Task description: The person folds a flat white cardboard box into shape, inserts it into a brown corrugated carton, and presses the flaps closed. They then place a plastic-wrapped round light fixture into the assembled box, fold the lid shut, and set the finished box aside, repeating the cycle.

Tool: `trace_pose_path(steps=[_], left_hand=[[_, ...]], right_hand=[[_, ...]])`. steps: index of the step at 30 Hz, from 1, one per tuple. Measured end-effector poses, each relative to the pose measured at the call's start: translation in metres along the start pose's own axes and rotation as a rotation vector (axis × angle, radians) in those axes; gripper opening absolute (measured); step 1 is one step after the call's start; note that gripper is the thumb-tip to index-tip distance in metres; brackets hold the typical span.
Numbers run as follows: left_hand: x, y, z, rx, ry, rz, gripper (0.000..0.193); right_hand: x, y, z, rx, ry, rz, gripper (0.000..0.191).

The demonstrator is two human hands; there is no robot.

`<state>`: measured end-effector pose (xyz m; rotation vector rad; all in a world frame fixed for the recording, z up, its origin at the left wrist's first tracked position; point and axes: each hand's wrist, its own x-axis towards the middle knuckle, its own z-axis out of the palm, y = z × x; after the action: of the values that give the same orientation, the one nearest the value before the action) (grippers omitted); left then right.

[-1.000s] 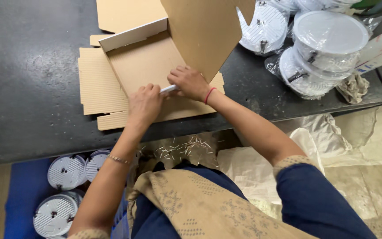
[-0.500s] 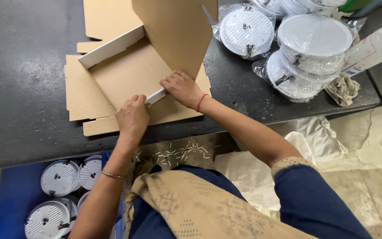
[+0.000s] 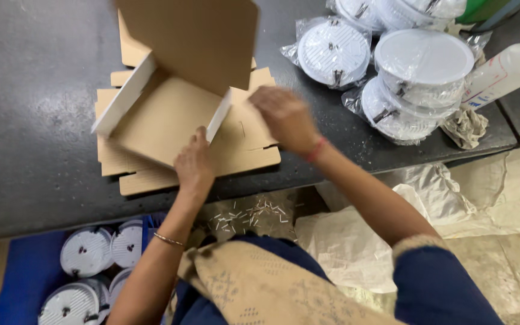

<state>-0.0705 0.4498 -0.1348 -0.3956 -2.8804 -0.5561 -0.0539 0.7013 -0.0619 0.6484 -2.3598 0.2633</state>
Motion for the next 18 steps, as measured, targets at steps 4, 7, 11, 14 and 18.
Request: trace_pose_path(steps=[4,7,11,14,18], left_hand=[[0.01,0.021,-0.007,-0.338,-0.256,-0.068,0.078],[0.014,0.026,-0.022,-0.381,-0.271,0.033,0.097],[0.013,0.002,-0.045,-0.267,-0.36,0.157,0.098],[0.009,-0.032,-0.057,-0.189,-0.373,0.233,0.094],[-0.002,-0.077,-0.074,-0.096,-0.352,0.315,0.087]], right_hand=[[-0.018,0.117,-0.044,-0.497,0.049,0.354,0.057],[-0.057,0.186,-0.063,-0.758,-0.143,0.535,0.067],[-0.093,0.226,-0.054,-0.966,-0.217,0.535,0.042],[-0.092,0.227,-0.065,-0.929,-0.189,0.441,0.03],[-0.069,0.196,-0.109,-0.6,-0.069,0.378,0.004]])
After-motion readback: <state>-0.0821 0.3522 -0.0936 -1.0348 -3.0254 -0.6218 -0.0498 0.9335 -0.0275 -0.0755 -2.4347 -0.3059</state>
